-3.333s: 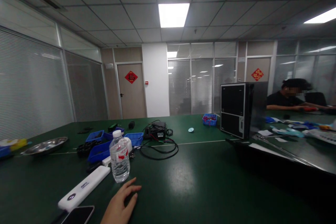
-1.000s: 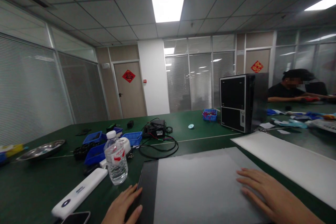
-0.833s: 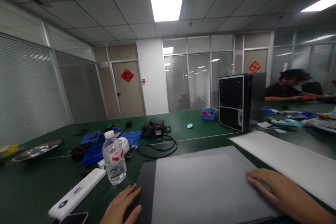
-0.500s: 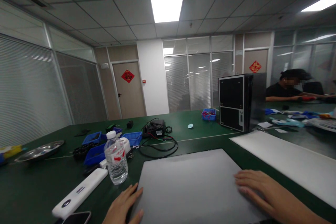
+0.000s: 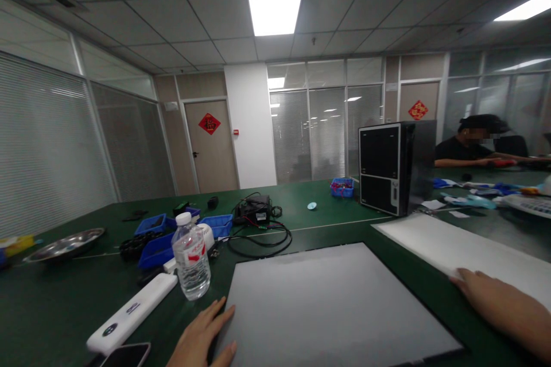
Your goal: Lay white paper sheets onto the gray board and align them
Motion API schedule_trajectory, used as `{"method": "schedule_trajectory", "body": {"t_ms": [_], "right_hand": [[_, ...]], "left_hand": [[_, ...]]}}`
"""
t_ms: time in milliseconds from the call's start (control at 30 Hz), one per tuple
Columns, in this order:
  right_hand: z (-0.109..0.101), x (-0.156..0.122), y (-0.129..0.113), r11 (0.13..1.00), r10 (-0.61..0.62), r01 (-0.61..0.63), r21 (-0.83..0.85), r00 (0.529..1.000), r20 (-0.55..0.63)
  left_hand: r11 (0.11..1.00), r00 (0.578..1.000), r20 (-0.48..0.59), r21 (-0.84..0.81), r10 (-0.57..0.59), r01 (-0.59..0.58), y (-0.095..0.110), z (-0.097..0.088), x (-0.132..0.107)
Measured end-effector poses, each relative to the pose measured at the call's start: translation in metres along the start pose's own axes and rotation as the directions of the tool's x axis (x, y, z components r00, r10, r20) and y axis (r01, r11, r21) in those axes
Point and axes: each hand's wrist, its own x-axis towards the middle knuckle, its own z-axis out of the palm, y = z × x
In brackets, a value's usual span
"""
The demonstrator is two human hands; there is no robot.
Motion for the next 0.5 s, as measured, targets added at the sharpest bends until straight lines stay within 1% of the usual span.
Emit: {"method": "schedule_trajectory", "body": {"t_ms": [67, 167, 233, 267, 300, 333, 367, 433, 500], "right_hand": [[-0.007, -0.002, -0.021, 1.000, -0.014, 0.014, -0.018, 1.000, -0.007], [-0.021, -0.002, -0.055, 0.998, -0.037, 0.039, -0.053, 0.999, 0.033], [-0.029, -0.003, -0.079, 0.993, -0.056, 0.060, -0.098, 0.998, 0.039], [-0.031, -0.004, -0.091, 0.988, -0.102, 0.105, -0.109, 0.994, 0.030], [-0.032, -0.006, -0.104, 0.978, -0.180, 0.181, -0.104, 0.983, 0.019], [-0.032, -0.009, -0.117, 0.955, -0.284, 0.283, -0.085, 0.959, 0.004], [-0.032, -0.014, -0.130, 0.915, -0.402, 0.401, -0.056, 0.915, -0.017], [-0.032, -0.024, -0.159, 0.798, -0.601, 0.602, -0.020, 0.796, -0.069], [-0.038, -0.035, -0.189, 0.682, -0.728, 0.731, -0.023, 0.676, -0.111]], "left_hand": [[1.000, 1.000, 0.004, 0.000, 0.005, -0.005, 0.001, 0.000, 0.000], [1.000, 1.000, 0.003, 0.003, 0.009, -0.009, 0.001, -0.002, -0.001], [1.000, 1.000, 0.008, 0.009, 0.006, -0.006, 0.001, -0.003, -0.002], [1.000, 1.000, 0.011, 0.013, 0.005, -0.006, 0.002, -0.004, -0.002], [1.000, 1.000, 0.013, 0.016, 0.006, -0.006, 0.002, -0.004, -0.001], [1.000, 1.000, 0.014, 0.018, 0.006, -0.007, 0.003, -0.004, -0.001], [1.000, 1.000, 0.015, 0.020, 0.007, -0.007, 0.004, -0.005, -0.001], [1.000, 1.000, 0.014, 0.023, 0.006, -0.006, 0.005, -0.005, -0.001], [1.000, 1.000, 0.014, 0.021, 0.004, -0.005, 0.006, -0.004, -0.001]]}}
